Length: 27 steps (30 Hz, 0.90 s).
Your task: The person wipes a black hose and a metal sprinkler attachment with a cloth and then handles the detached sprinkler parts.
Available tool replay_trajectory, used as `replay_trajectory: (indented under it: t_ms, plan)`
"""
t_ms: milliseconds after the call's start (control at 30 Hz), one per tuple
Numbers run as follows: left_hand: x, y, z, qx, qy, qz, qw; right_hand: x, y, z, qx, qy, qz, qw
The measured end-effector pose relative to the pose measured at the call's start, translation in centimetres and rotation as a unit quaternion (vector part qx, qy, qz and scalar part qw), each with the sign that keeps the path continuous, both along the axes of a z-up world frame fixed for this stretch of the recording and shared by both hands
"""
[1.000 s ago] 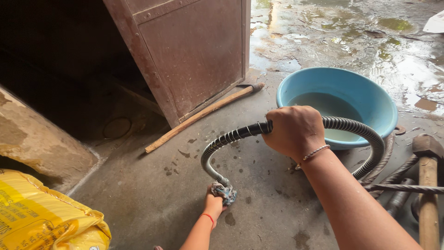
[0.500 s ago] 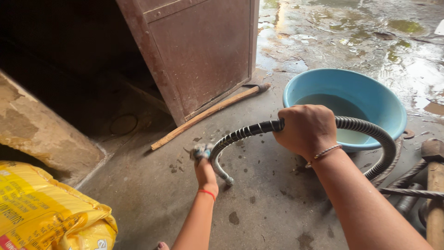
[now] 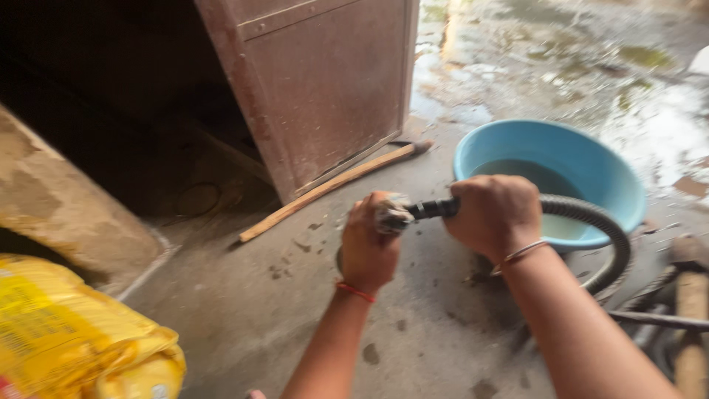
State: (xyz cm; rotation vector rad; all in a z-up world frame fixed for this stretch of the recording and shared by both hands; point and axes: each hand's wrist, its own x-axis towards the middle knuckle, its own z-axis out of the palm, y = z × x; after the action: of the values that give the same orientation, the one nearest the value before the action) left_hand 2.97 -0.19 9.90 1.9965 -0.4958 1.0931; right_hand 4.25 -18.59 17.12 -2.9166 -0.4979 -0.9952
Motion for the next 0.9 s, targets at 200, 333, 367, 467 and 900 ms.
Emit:
replay_trajectory:
  t_ms: [200, 333, 367, 467, 900]
  plan:
    - [3.6, 2.0, -2.9, -0.061, 0.266, 0.078, 0.959, -0.2, 0.7, 0.0, -0.014, 0.044, 0.002, 0.999]
    - [3.8, 3.8, -7.2, -0.362, 0.247, -0.029, 0.898, -0.1, 0.5, 0.1, -0.020, 0.049, -0.009, 0.999]
    - [4.2, 4.3, -8.5, -0.446, 0.289, -0.039, 0.846, -0.2, 0.3, 0.2, -0.018, 0.041, -0.006, 0.999]
    - [4.4, 4.9, -14.4, -0.592, 0.280, -0.078, 0.752, -0.4, -0.1, 0.2, -0.009, 0.024, 0.008, 1.000]
    - [-0.8, 5.9, -29.8, -0.375, 0.590, 0.136, 0.702, -1.3, -1.0, 0.3, -0.005, 0.041, 0.006, 0.999]
